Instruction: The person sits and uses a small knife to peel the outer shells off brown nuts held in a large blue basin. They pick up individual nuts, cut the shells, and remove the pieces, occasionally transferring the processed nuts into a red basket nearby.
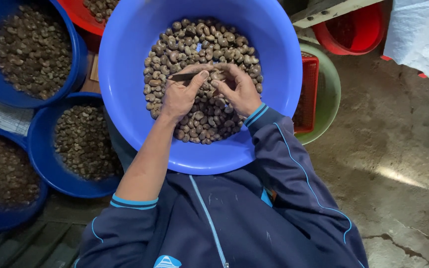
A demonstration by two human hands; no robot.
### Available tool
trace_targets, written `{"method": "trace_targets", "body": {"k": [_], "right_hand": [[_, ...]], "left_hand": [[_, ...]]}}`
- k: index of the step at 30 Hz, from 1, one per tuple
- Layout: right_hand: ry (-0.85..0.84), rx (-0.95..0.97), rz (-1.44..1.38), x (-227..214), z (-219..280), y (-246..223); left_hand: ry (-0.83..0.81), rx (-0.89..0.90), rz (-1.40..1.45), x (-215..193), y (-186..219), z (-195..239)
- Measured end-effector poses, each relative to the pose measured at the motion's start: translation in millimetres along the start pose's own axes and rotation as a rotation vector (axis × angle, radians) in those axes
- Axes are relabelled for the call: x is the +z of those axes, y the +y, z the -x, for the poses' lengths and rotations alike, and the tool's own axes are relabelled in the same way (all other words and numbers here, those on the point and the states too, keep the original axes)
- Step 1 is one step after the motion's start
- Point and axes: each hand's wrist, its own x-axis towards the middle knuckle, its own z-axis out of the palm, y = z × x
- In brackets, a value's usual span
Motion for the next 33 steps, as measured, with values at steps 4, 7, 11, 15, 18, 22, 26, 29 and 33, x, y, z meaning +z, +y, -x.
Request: {"method": "trace_targets", "body": {"k": [4,7,11,15,18,22,26,29,33], "right_hand": [[0.02,-0.001,-0.009,3,0,-9],[-0.006,0.016,-0.009,2,-1,-7],[-0.027,0.026,-0.197,-2,-4,1],[-0.032,0.024,-0.249,-2,-1,3],[-0.049,-0.009,-0.204,-5,-5,10],[0.04,-0.002,0.112,2,-1,-4],[0.112,-0.065,0.279,6,1,-10],[0.131,-0.055,0.25,2,1,6],[0.091,-0.042,0.159,-6,0,34]], "left_hand": [[-0.039,0.039,-0.003,4,11,-2],[0.023,0.012,0.006,6,9,-4],[0.005,0.017,0.029,5,14,-6],[0.03,-0.004,0.016,-3,0,-3],[-0.034,0.017,0.03,-2,15,-5],[-0.037,0.019,0.002,-3,6,-2],[-0.072,0.038,0.016,1,5,-1],[-0.049,0.031,0.013,7,14,-3],[-0.037,0.003,0.018,5,22,-3]]}}
